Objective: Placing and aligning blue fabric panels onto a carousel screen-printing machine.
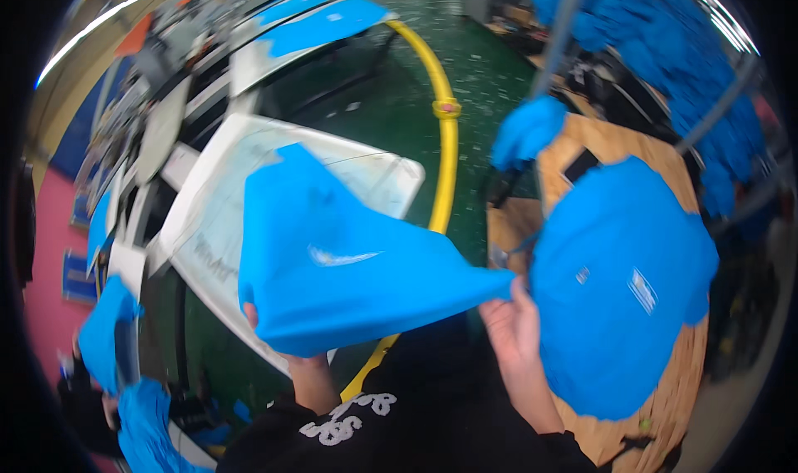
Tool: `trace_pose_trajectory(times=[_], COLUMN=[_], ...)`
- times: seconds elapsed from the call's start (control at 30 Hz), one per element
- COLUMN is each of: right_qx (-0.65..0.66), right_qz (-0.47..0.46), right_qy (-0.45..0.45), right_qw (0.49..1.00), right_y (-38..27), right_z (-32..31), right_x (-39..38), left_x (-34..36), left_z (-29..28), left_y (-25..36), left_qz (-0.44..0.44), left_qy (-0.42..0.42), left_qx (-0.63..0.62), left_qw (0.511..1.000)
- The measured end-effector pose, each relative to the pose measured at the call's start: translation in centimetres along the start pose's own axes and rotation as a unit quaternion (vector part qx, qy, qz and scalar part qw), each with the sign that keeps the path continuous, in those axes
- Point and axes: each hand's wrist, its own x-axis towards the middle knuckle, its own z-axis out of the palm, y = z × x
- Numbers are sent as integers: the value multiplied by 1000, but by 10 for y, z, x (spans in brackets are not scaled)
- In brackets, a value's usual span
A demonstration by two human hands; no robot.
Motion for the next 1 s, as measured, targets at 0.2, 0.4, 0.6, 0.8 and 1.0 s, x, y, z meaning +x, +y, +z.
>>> trace_pose_trajectory(times=[0.2,0.4,0.6,0.8,1.0], right_qx=[229,179,-10,38,152], right_qz=[175,235,395,274,201], right_qy=[33,-283,-386,-237,-262], right_qw=[957,913,833,931,931], right_y=[-9,-65,-31,-30,-42], right_z=[-90,-96,-84,-72,-84], right_x=[-60,-95,-98,-95,-108], left_x=[-1,15,-5,2,30], left_z=[6,35,92,153,184], left_y=[-56,-74,-121,-162,-234], left_qz=[-188,-182,-364,-530,-576], left_qy=[57,-67,4,-29,-157], left_qx=[52,209,233,305,-38], left_qw=[979,959,902,791,801])
